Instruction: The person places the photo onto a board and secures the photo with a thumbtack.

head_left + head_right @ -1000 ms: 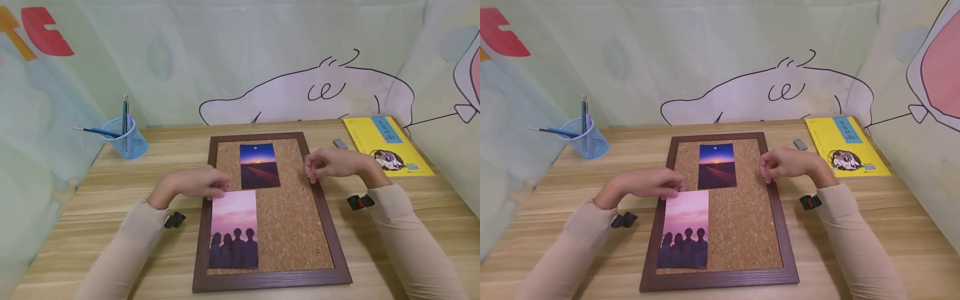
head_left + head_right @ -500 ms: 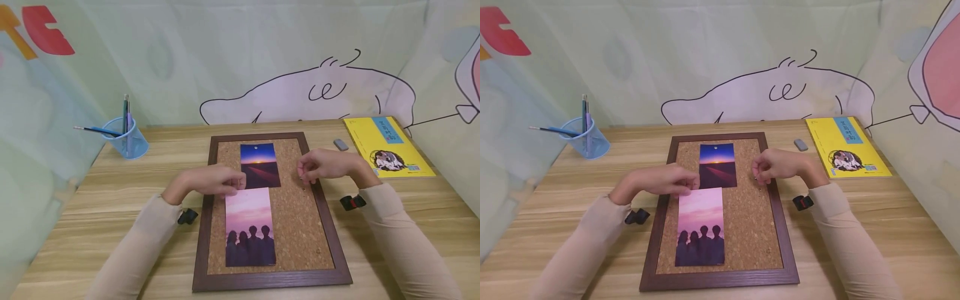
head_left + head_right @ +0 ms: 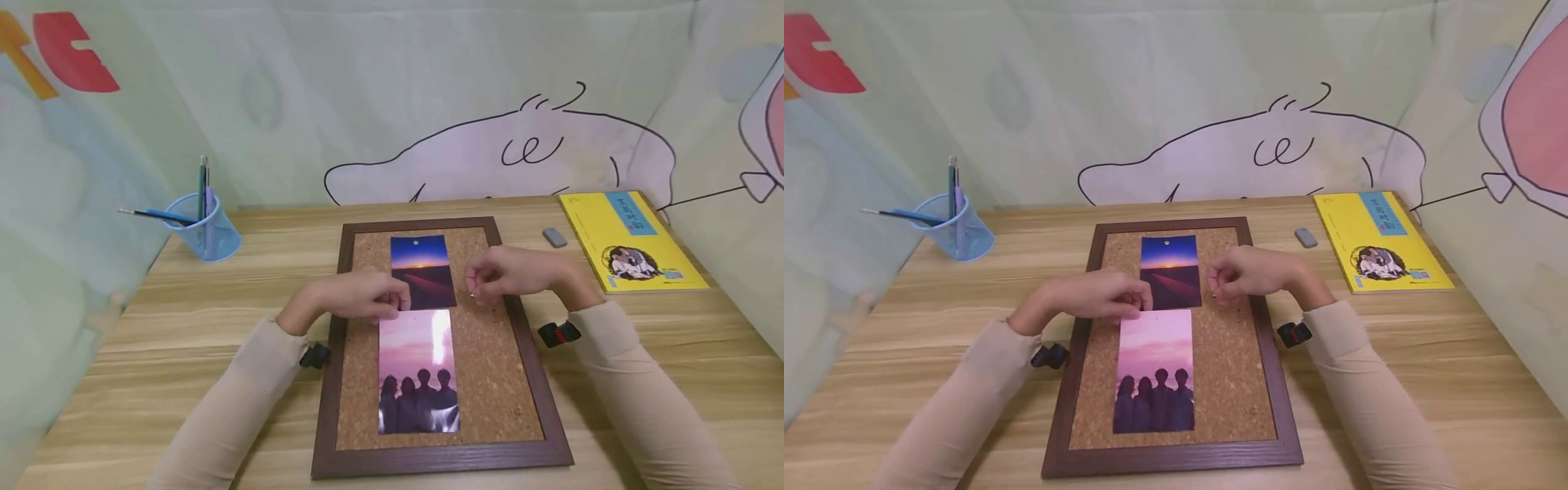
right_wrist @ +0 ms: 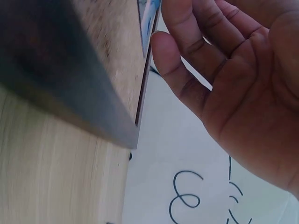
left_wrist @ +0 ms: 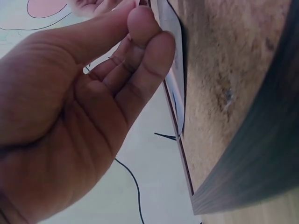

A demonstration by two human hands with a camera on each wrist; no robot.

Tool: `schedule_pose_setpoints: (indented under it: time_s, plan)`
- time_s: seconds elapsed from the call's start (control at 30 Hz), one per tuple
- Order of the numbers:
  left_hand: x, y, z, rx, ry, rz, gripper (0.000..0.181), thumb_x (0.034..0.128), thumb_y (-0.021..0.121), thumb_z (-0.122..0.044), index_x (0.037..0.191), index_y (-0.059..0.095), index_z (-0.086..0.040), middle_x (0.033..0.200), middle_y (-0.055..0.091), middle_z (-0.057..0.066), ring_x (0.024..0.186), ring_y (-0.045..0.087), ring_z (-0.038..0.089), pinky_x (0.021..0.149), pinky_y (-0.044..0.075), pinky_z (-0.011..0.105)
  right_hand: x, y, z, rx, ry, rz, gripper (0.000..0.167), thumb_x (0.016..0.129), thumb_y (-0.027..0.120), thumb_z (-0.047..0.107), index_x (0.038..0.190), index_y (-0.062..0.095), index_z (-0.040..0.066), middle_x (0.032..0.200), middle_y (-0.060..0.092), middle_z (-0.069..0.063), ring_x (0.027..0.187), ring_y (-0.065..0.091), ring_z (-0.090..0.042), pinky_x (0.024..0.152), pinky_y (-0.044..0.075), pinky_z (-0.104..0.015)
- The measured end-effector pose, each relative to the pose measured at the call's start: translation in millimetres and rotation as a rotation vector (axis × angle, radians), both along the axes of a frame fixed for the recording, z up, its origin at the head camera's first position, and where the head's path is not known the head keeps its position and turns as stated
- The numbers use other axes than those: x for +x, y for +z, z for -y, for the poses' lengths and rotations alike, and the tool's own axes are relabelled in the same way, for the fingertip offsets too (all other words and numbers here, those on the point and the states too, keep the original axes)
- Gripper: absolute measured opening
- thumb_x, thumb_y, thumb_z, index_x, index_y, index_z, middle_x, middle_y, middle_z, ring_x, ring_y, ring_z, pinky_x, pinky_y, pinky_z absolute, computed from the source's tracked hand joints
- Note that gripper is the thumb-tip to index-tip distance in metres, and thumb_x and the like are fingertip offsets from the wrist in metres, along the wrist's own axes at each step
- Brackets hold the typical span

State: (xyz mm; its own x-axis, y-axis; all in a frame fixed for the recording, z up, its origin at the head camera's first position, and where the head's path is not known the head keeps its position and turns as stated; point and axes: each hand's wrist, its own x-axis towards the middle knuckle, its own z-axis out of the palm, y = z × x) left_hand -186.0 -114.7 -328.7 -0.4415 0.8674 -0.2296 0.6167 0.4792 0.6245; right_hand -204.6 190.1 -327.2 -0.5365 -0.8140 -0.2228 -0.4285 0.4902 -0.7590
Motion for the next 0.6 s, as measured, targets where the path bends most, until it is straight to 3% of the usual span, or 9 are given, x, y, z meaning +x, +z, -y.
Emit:
schedule_pose_setpoints:
  time_s: [0.2, 0.43, 0.6]
  plan:
    - [1.6, -5.4, -5.7, 0.015, 0.013, -0.031, 0.009, 0.1002, 0.058, -0.007, 0.104, 0.065, -0.007, 0.078, 0.063, -0.003, 0.066, 0.061, 0.011, 0.064, 0.051, 0.024, 1.6, 2.2, 15, -0.031, 0.041, -0.031, 0.007, 0.096, 0.062, 0.003, 0.093, 0.062, 0.010, 0.082, 0.067, -0.003, 0.073, 0.060, -0.020, 0.064, 0.049, -0.028]
    - [3.7, -13.6, -10.3, -0.004, 0.052, -0.037, 0.009, 0.0996, 0.059, -0.007, 0.104, 0.066, -0.007, 0.078, 0.063, -0.003, 0.066, 0.060, 0.008, 0.064, 0.050, 0.023, 2.8, -1.7, 29, -0.051, 0.096, 0.021, 0.005, 0.096, 0.064, 0.003, 0.094, 0.061, 0.007, 0.083, 0.070, -0.009, 0.075, 0.064, -0.027, 0.068, 0.053, -0.032]
    - [5.0, -13.9, -13.7, -0.020, 0.070, -0.037, 0.007, 0.0988, 0.060, -0.007, 0.102, 0.066, -0.008, 0.079, 0.063, -0.003, 0.067, 0.060, 0.007, 0.065, 0.051, 0.023, 3.1, -3.6, 37, -0.039, 0.131, 0.006, 0.006, 0.097, 0.062, 0.004, 0.094, 0.060, 0.009, 0.082, 0.071, -0.004, 0.075, 0.065, -0.025, 0.069, 0.052, -0.032]
